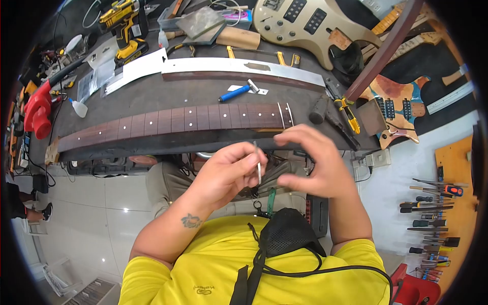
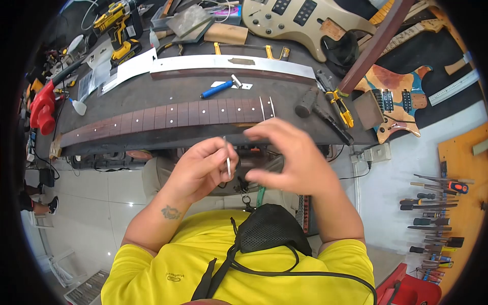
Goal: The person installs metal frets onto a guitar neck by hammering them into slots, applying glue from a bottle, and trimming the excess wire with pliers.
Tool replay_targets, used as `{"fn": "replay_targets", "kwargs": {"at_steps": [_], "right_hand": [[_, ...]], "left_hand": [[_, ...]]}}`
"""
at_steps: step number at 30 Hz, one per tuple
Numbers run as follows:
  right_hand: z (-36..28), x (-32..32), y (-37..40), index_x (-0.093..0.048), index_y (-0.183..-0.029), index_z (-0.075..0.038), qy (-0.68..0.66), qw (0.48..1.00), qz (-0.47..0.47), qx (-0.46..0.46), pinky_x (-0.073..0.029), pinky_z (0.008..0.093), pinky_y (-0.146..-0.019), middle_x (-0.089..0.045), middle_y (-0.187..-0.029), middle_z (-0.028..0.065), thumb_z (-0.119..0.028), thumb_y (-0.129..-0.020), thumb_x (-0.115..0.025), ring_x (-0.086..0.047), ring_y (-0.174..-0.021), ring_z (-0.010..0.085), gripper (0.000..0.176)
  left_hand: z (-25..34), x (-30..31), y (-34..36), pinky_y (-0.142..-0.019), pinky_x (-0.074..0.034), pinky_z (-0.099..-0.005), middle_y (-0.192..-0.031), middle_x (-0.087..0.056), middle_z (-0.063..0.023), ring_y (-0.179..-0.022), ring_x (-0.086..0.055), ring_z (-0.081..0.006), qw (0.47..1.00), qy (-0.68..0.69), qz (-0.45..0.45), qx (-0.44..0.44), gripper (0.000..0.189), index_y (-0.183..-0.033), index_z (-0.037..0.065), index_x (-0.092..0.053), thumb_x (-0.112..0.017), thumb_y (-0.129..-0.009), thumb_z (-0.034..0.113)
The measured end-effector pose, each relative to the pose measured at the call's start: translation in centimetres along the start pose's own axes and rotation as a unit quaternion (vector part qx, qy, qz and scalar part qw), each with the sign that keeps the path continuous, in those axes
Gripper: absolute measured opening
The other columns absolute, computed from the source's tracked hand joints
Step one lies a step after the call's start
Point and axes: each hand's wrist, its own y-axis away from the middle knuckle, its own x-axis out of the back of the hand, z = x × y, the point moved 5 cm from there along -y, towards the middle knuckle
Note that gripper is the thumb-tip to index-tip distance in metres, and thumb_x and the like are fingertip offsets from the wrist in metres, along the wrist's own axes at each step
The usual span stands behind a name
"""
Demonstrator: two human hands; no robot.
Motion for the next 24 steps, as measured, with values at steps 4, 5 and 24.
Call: {"fn": "replay_targets", "kwargs": {"at_steps": [4, 5, 24], "right_hand": [[-1.1, -1.9, -1.1, -0.064, -0.134, 0.0, -0.013, 1.0, -0.019, 0.001, -0.057, 0.0402, -0.095, -0.069, -0.115, 0.0148, -0.023, -0.071, -0.096, -0.07, -0.103, 0.0302, 0.074], [-0.9, -2.0, -1.3, -0.064, -0.134, 0.0, -0.019, 1.0, -0.018, -0.013, -0.057, 0.0394, -0.093, -0.069, -0.114, 0.0142, -0.021, -0.07, -0.097, -0.07, -0.102, 0.0293, 0.075], [8.4, 0.9, -7.8, -0.067, -0.121, -0.006, 0.195, 0.97, -0.122, -0.078, -0.045, 0.0443, -0.112, -0.067, -0.124, 0.0098, -0.028, -0.059, -0.098, -0.057, -0.127, 0.0347, 0.073]], "left_hand": [[-0.6, 0.0, -1.3, -0.077, -0.052, -0.0248, -0.101, -0.069, -0.0023, -0.087, -0.063, -0.0087, 1.0, 0.006, -0.007, -0.006, 0.018, -0.116, 0.003, -0.069, -0.063, -0.112, 0.02], [-0.4, -0.1, -1.4, -0.078, -0.052, -0.0249, -0.101, -0.069, -0.0023, -0.087, -0.063, -0.0089, 1.0, 0.008, -0.007, -0.008, 0.019, -0.116, 0.003, -0.07, -0.063, -0.112, 0.02], [0.2, 4.7, 0.4, -0.091, -0.053, -0.0259, -0.112, -0.07, -0.0029, -0.101, -0.065, -0.0082, 0.98, -0.197, 0.023, 0.006, 0.025, -0.125, 0.0, -0.066, -0.072, -0.105, 0.015]]}}
